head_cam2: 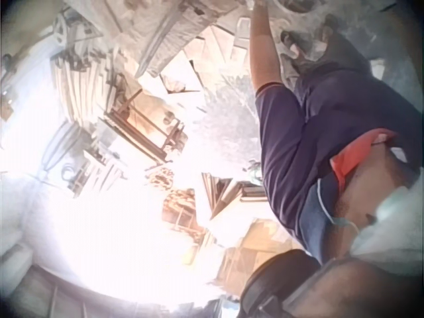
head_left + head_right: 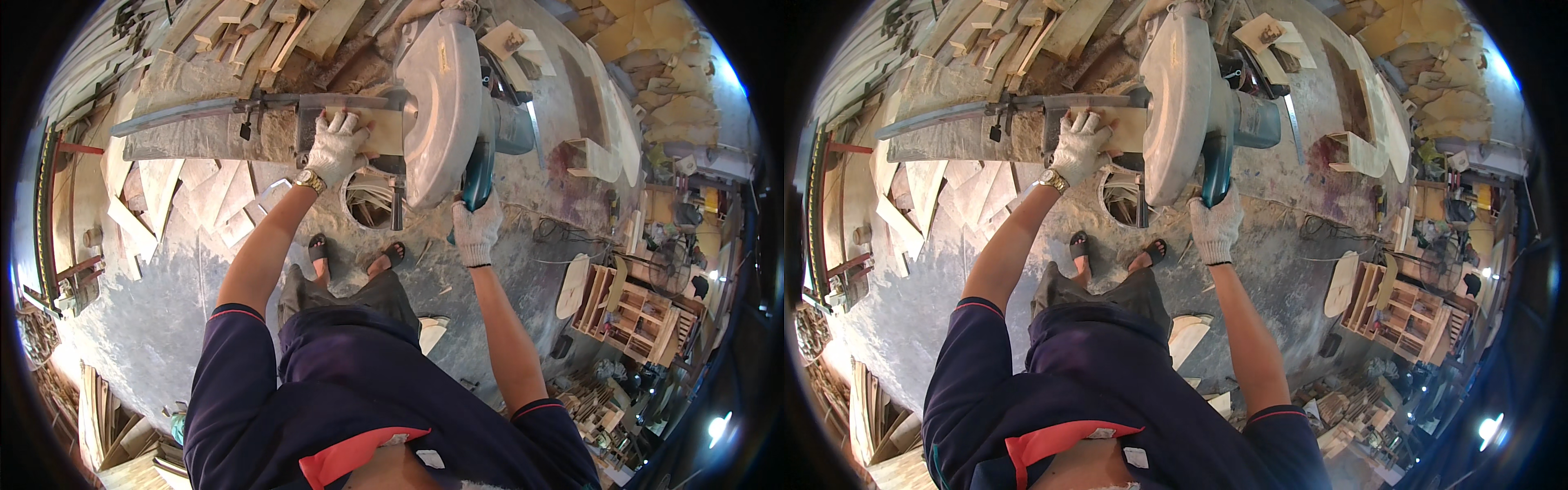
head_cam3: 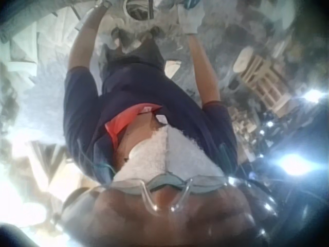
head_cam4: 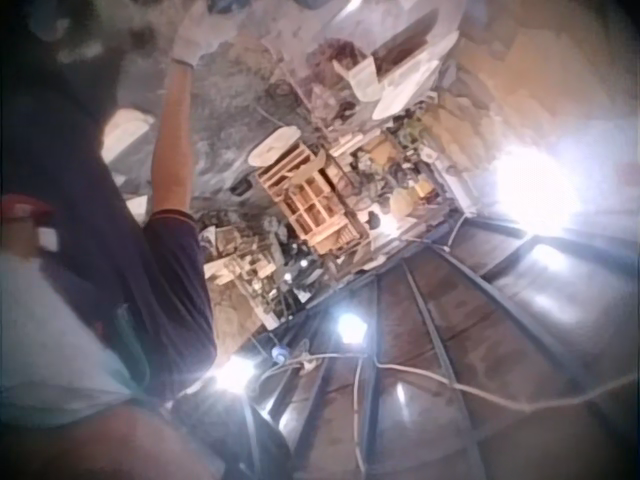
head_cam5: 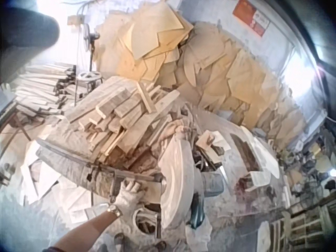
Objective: The person repeatedly cuts small wooden pieces using a miter saw, then places them on a curved wooden template. They mark the pieces with a pen and use a nail gun to fasten them to the template. The person continues cutting and assembling additional pieces throughout the clip.
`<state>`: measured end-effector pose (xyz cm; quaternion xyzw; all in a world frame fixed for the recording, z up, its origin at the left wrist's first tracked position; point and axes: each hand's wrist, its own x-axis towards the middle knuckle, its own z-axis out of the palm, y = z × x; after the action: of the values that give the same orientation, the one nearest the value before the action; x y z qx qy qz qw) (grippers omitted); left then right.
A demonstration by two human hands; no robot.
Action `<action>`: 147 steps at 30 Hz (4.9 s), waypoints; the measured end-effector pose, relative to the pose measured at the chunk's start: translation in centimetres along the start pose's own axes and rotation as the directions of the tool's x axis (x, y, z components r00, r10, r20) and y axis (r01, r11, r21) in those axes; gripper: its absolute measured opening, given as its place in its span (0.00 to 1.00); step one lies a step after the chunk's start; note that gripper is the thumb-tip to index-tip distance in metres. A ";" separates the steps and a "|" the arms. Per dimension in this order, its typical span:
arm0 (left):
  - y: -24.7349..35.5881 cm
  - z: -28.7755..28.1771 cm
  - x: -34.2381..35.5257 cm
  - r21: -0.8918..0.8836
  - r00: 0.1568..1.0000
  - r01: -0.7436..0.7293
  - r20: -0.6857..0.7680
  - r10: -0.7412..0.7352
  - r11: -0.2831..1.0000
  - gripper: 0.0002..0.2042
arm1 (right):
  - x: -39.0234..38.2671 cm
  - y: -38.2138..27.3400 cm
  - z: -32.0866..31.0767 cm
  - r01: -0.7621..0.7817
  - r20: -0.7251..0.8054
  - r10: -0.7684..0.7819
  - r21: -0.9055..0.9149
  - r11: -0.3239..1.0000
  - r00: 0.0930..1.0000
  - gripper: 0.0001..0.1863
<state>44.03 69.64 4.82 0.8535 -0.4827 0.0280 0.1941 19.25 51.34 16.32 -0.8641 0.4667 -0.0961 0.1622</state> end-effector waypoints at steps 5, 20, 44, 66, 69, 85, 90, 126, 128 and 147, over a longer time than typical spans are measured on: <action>-0.1 0.3 0.0 -0.001 1.000 -0.003 -0.006 0.003 1.000 0.33 | 0.2 0.3 0.1 -0.002 0.102 -0.015 0.168 0.986 0.995 0.39; 0.2 0.1 0.0 -0.038 0.999 0.041 -0.033 -0.042 0.998 0.33 | 2.3 -1.3 -3.7 -0.063 0.211 0.037 0.118 0.991 0.977 0.40; 0.5 0.2 0.0 0.006 0.998 0.055 -0.020 -0.055 0.998 0.34 | 3.3 -1.3 -3.5 -0.065 0.177 0.035 0.165 0.984 0.984 0.36; 0.7 0.0 -0.2 -0.040 0.998 0.054 -0.010 -0.054 0.998 0.34 | 1.8 -1.2 -2.5 -0.012 0.082 0.001 0.130 0.991 0.997 0.31; 0.7 -0.1 -0.2 -0.029 0.997 0.070 0.014 -0.069 0.997 0.34 | 1.9 -1.2 -2.5 -0.036 0.102 0.021 0.148 0.988 0.995 0.34; 0.8 -0.3 -0.2 -0.050 0.998 0.065 -0.011 -0.065 0.997 0.33 | 2.0 -0.5 -1.8 -0.031 0.082 0.017 0.172 0.985 0.996 0.33; 0.7 -0.2 -0.2 -0.039 0.998 0.065 -0.012 -0.065 0.997 0.32 | 1.9 -0.9 -2.2 -0.071 0.100 0.057 0.151 0.986 0.993 0.33; 0.4 -0.1 0.2 -0.068 0.998 0.057 0.037 -0.055 0.996 0.33 | 0.0 0.2 -0.2 0.113 -0.049 -0.104 0.246 0.963 0.993 0.30; 0.4 0.1 0.1 -0.088 0.998 0.053 0.034 -0.050 0.995 0.33 | 0.0 0.8 0.9 0.173 -0.091 -0.157 0.208 0.963 0.983 0.29; -1.3 -1.2 -0.1 0.048 0.992 -0.127 0.020 0.126 0.991 0.32 | 7.8 -11.0 -17.0 0.227 0.145 -0.267 0.246 0.942 0.953 0.26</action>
<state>45.24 70.77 5.48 0.8258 -0.5368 0.0450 0.1670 26.59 47.21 36.29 -0.8969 0.3240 -0.0915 0.2867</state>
